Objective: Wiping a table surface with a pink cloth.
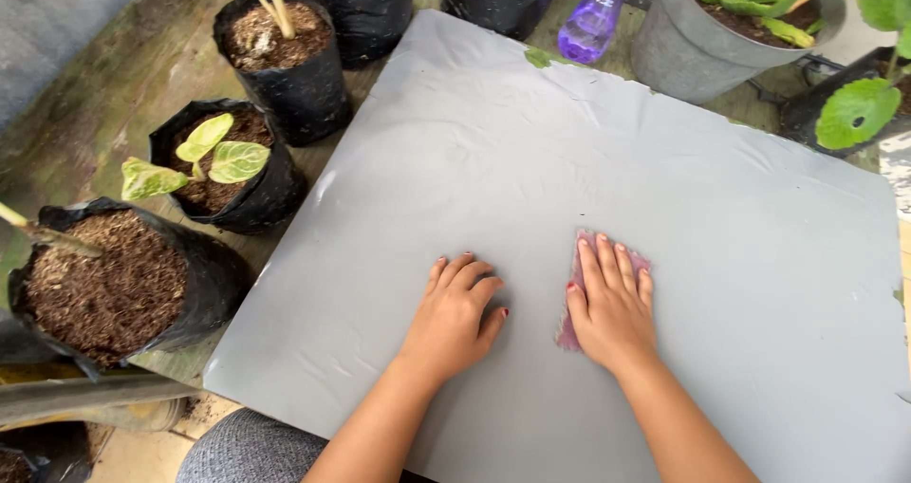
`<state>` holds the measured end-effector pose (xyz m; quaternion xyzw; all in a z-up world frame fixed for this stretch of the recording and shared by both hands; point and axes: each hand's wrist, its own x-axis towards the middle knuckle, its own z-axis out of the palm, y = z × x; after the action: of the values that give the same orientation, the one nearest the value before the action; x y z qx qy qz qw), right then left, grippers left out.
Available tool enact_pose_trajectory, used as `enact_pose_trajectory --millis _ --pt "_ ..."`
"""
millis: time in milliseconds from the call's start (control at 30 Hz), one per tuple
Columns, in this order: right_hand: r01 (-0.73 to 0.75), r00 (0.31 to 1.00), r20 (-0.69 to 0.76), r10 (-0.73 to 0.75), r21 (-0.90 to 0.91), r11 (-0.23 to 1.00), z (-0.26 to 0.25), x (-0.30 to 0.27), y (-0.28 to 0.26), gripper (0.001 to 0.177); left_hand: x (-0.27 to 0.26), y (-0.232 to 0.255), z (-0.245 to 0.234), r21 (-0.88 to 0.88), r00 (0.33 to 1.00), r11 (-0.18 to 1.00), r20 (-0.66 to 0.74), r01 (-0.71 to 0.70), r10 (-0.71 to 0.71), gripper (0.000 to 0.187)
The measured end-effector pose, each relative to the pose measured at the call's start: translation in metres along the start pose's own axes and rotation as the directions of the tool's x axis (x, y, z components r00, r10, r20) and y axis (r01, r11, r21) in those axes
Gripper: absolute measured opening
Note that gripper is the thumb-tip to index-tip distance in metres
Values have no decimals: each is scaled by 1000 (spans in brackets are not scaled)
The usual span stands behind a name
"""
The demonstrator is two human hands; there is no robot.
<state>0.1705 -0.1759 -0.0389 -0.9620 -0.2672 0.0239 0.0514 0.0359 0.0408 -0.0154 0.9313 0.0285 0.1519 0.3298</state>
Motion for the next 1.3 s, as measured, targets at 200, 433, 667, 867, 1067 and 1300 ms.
enact_pose_trajectory --millis 200,433,667,867,1067,1300 --pt "-155 988 -22 156 42 987 -3 77 26 68 -1 -2 5 23 1000 1000 -8 -13 13 32" --pt "-274 962 7 275 73 959 -4 115 43 68 -3 -2 9 36 997 998 -55 -48 50 27" --pt "-216 976 41 214 45 975 -13 28 38 68 -8 5 15 86 964 970 -121 -227 236 17" --pt "-186 982 16 186 11 982 -18 -56 55 67 4 56 31 -51 926 926 30 -374 375 19" --pt "-308 951 36 308 -9 951 -24 -54 99 66 42 86 82 -46 933 935 66 -352 354 30" --pt "-506 862 32 506 24 862 -24 15 189 68 53 111 128 21 928 942 183 -334 324 36"
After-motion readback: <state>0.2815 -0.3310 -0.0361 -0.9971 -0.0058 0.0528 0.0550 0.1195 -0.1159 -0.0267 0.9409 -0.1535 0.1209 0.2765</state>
